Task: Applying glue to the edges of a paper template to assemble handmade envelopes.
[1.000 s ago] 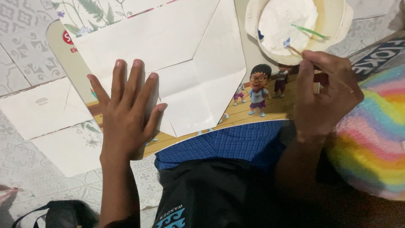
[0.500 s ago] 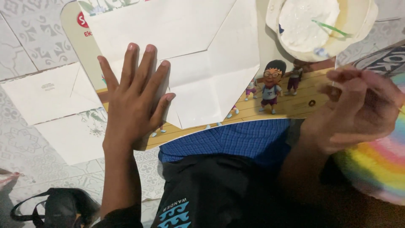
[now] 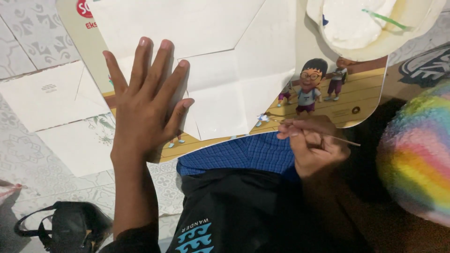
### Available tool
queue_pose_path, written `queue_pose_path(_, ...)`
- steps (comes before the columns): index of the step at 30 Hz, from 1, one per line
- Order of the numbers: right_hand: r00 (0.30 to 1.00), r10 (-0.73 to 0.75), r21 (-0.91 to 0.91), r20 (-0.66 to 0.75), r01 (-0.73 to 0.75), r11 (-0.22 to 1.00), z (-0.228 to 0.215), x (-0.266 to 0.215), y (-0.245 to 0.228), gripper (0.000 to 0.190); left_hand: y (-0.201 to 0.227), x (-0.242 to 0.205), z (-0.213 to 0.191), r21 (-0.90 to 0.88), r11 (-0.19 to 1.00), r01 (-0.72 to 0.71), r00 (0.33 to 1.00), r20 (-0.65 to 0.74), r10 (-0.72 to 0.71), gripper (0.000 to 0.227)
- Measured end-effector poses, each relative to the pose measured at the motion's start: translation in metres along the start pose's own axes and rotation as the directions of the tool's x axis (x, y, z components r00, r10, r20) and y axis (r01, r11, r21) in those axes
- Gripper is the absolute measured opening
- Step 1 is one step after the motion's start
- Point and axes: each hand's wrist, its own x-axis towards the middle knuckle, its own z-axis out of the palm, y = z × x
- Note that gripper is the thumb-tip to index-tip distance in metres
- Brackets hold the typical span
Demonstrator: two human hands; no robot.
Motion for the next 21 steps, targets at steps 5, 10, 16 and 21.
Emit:
queue_pose_path(5,0.991,0.127,-0.322,0.048,-0.105,0.941,0.016,0.021,-0.04,0.017,-0.002,0.0,0.001,0.004,1.0,-0.015,1.0,-0.002,0.015,0.051)
queue_pose_path(10,0.986,0.109,-0.378,0.128,-0.053,0.924,0.01,0.017,-0.037,0.018,-0.003,0.0,0.004,0.013,1.0,-0.023,1.0,-0.016,0.023,0.05)
queue_pose_path(16,0.978,0.098,-0.434,0.183,-0.009,0.901,0.01,0.014,-0.034,0.023,-0.007,-0.002,0.007,0.027,0.999,-0.033,0.999,-0.021,0.033,0.051)
queue_pose_path(21,0.97,0.079,-0.419,0.229,0.025,0.908,0.008,0.006,-0.025,0.027,-0.004,-0.001,0.005,0.012,1.0,-0.012,1.0,-0.013,0.012,0.051)
